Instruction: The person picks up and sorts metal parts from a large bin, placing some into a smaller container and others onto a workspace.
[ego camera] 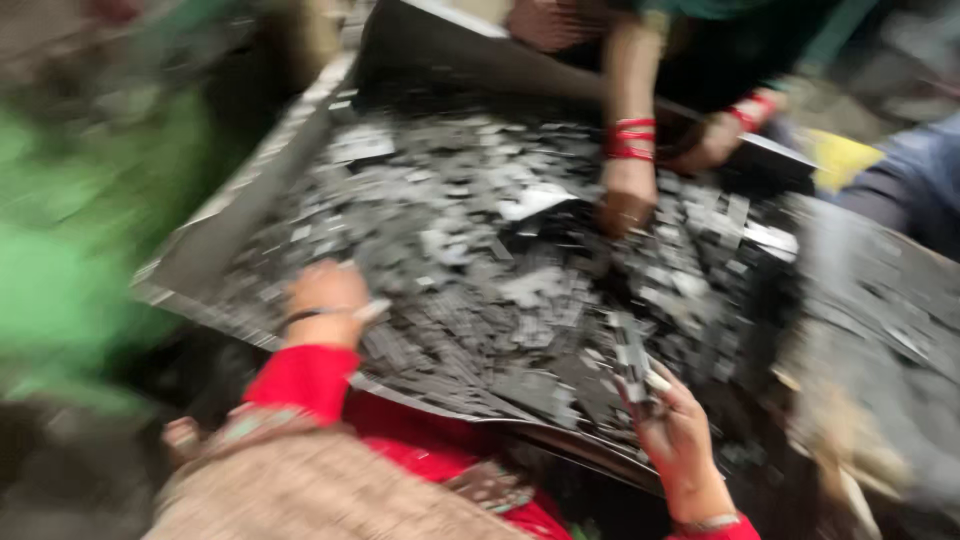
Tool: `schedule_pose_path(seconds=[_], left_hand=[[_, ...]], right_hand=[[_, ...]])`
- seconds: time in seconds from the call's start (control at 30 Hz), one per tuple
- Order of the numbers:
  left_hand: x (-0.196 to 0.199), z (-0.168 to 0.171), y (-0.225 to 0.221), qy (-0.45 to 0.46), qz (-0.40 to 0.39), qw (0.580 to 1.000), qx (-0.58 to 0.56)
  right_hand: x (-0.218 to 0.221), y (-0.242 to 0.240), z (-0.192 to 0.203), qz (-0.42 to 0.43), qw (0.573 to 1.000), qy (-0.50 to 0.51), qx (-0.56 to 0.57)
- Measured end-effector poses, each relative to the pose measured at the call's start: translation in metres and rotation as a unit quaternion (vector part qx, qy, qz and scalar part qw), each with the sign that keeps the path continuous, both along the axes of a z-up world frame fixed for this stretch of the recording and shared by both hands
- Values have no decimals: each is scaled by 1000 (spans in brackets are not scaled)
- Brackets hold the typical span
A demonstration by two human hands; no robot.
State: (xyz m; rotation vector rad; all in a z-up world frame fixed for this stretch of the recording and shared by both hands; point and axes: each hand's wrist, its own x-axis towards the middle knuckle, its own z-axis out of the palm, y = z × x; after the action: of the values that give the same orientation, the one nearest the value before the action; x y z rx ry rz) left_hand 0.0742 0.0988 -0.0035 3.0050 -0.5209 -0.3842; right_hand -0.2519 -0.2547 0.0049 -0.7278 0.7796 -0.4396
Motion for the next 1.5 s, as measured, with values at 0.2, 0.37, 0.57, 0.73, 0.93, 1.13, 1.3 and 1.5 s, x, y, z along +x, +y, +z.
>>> schedule_pose_path(seconds=[0.2, 0.37, 0.57, 0.73, 0.93, 1.13, 1.3, 1.5], left_hand=[[45, -73, 20, 89, -7, 994, 66], [42, -34, -8, 88, -7, 991, 96], [-32, 23, -33, 83, -90, 993, 2], [-80, 27, -76, 145, -182, 966, -114], [-95, 33, -104, 99, -190, 969, -120], [-88, -6, -82, 30, -195, 963, -183], [-98, -33, -88, -108, -347, 903, -230], [-108, -40, -111, -69, -364, 928, -21]], right_hand=[[-48, -44, 20, 4, 988, -129, -87], [-102, -139, 33, -213, 766, 136, -591], [-140, -237, 52, -111, 436, 471, -758], [-82, -156, 97, -48, 367, 379, -848], [15, 5, 39, 254, 470, 200, -821], [26, 34, 9, 413, 412, 306, -752], [15, 8, 14, 420, 485, 278, -715], [7, -28, -1, 164, 961, 77, -211]])
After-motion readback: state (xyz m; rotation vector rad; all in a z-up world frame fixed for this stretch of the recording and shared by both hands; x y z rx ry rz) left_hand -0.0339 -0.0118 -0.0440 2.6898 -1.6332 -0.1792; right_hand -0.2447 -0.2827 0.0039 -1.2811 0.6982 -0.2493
